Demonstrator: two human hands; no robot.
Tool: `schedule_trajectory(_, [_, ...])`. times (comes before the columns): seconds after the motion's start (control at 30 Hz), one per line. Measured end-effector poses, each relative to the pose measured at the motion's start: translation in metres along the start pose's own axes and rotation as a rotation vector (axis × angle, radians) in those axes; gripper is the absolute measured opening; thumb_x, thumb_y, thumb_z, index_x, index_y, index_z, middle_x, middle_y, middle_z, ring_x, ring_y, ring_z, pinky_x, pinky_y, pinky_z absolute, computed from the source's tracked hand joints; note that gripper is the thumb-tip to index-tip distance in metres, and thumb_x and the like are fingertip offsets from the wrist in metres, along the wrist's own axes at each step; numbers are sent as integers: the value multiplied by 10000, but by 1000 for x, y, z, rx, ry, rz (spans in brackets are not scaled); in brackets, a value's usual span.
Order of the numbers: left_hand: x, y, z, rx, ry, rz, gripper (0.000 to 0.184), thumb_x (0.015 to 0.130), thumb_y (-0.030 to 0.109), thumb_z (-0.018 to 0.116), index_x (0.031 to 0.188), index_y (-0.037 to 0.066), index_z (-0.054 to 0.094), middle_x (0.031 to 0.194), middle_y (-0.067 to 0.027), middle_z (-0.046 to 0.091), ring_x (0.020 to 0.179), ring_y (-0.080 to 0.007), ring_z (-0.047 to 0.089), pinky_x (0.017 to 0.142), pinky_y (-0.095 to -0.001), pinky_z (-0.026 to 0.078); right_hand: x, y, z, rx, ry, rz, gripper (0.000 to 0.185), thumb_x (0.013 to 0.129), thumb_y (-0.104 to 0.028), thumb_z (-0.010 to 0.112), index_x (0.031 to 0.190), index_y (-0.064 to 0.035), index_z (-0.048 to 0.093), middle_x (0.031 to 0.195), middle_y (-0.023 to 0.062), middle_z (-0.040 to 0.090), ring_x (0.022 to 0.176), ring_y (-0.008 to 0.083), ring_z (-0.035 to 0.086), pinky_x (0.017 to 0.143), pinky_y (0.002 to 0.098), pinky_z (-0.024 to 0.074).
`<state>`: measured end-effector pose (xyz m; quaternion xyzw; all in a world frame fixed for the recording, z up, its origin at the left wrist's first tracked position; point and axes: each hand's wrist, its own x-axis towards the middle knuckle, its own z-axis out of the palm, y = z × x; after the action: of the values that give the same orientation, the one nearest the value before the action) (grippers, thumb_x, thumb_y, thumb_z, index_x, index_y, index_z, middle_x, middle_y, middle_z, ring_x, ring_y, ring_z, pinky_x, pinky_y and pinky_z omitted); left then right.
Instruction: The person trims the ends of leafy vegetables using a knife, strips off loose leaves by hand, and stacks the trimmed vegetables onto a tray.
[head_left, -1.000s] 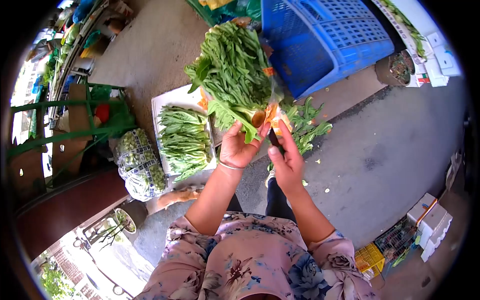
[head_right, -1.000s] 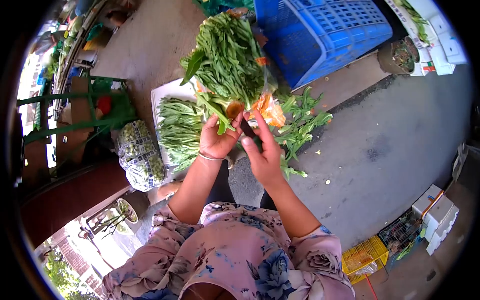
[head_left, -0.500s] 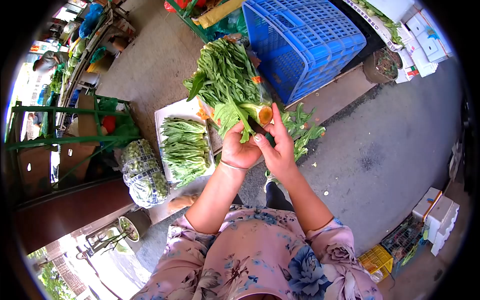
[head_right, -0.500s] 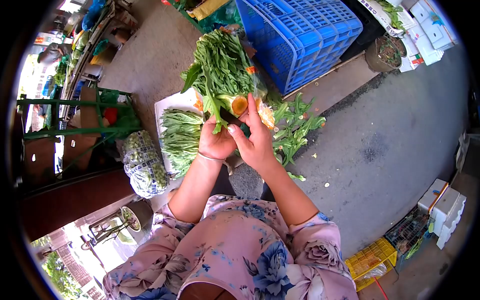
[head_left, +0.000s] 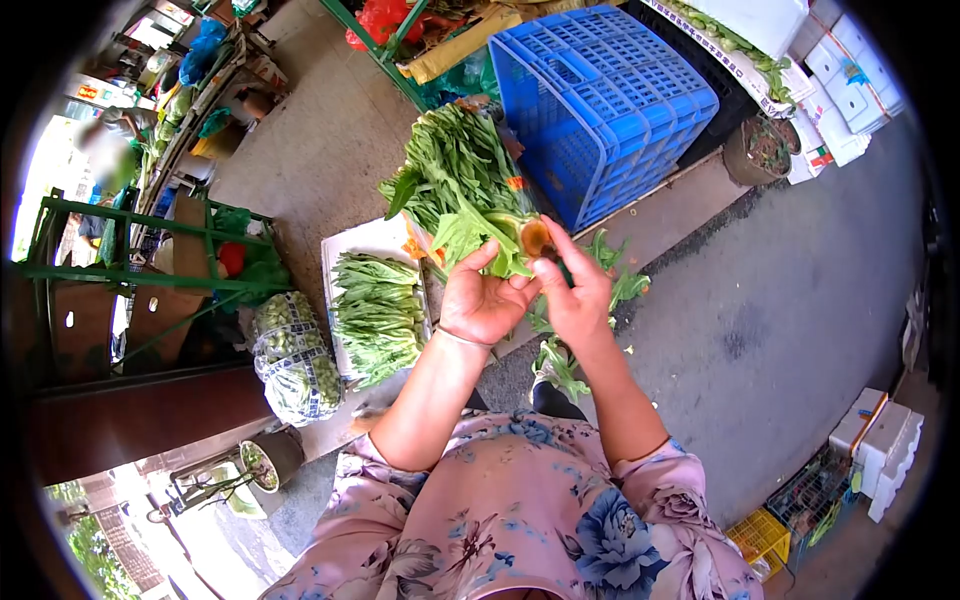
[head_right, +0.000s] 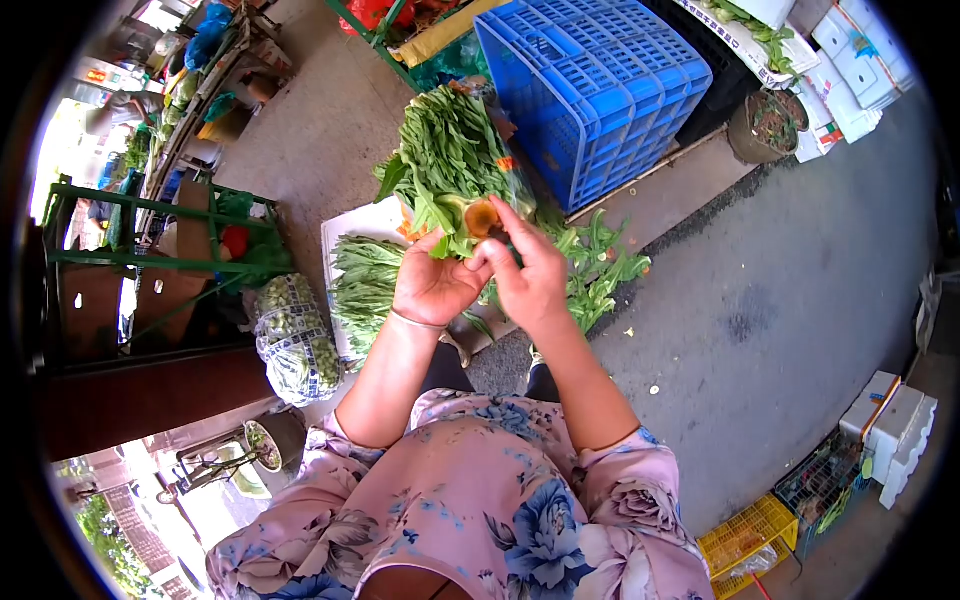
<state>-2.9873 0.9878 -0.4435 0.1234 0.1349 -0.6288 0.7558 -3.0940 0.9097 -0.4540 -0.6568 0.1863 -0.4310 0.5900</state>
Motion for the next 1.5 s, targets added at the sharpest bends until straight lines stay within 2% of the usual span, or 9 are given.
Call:
schedule_trajectory(0.27, [-4,-11,17,87,-1,41,384,773,135,522,1140,25,494,1146,-170,538,1099,-321,501,1022,-538,262,0,18,-36,374,46,338,366,873,-99,519,1229,-27,475,919,72,590,789,91,545,704,215,440])
schedule_trajectory(0.33, [-7,-14,21,123,-18,20,334,787,144,537,1107,51,511,1145,-129,546,1112,-289,492,1004,-500,291,-2,42,-54,1140,92,216,499,882,-96,504,1337,-35,306,815,6,538,695,48,494,589,173,407])
schedule_trajectory(0.37, [-8,-15,23,85,-34,-10,329,792,162,529,1102,54,515,1133,-127,555,1112,-295,492,1006,-500,284,2,20,-52,1011,265,403,619,883,-97,501,1381,-28,140,755,-32,475,636,24,437,512,159,357])
schedule_trajectory(0.6, [-1,-20,26,116,-86,-174,334,808,227,481,1105,88,546,1093,-75,581,1004,-223,543,926,-433,377,-9,-35,-28,-130,-68,-5,699,792,-142,609,1355,4,221,874,118,634,798,176,616,718,281,470])
schedule_trajectory(0.83, [-8,-31,50,256,126,-91,308,818,297,454,1050,126,565,1006,-40,598,871,-193,533,884,-381,352,2,-39,-38,-236,-94,-193,610,781,-145,605,1318,-33,340,928,169,625,787,271,626,717,300,475])
schedule_trajectory(1.0, [-10,-32,51,222,97,-138,319,823,308,443,1028,103,578,985,-68,610,918,-245,545,900,-430,336,6,-46,-50,34,-133,7,362,807,-51,544,1167,-14,526,803,115,588,752,183,614,658,277,461])
schedule_trajectory(1.03, [-9,-30,48,232,13,-162,326,820,307,444,1032,100,580,1005,-79,608,983,-266,534,906,-448,330,13,-38,-57,-178,-107,-172,333,811,-25,530,1143,-4,545,734,79,549,774,137,586,673,251,451])
schedule_trajectory(1.33, [2,-32,48,373,-139,-158,470,812,291,486,1248,123,434,1207,-131,506,1125,-315,475,954,-611,268,12,-51,-64,-57,-2,-98,398,861,-128,539,1228,6,464,1130,139,558,1013,166,533,871,275,400])
schedule_trajectory(1.5, [5,-27,44,557,-59,101,336,810,101,509,1116,-35,484,1088,-140,568,970,-221,575,852,-383,475,14,-38,-55,-196,176,-63,380,644,-75,744,965,44,580,916,108,575,816,187,551,731,270,436])
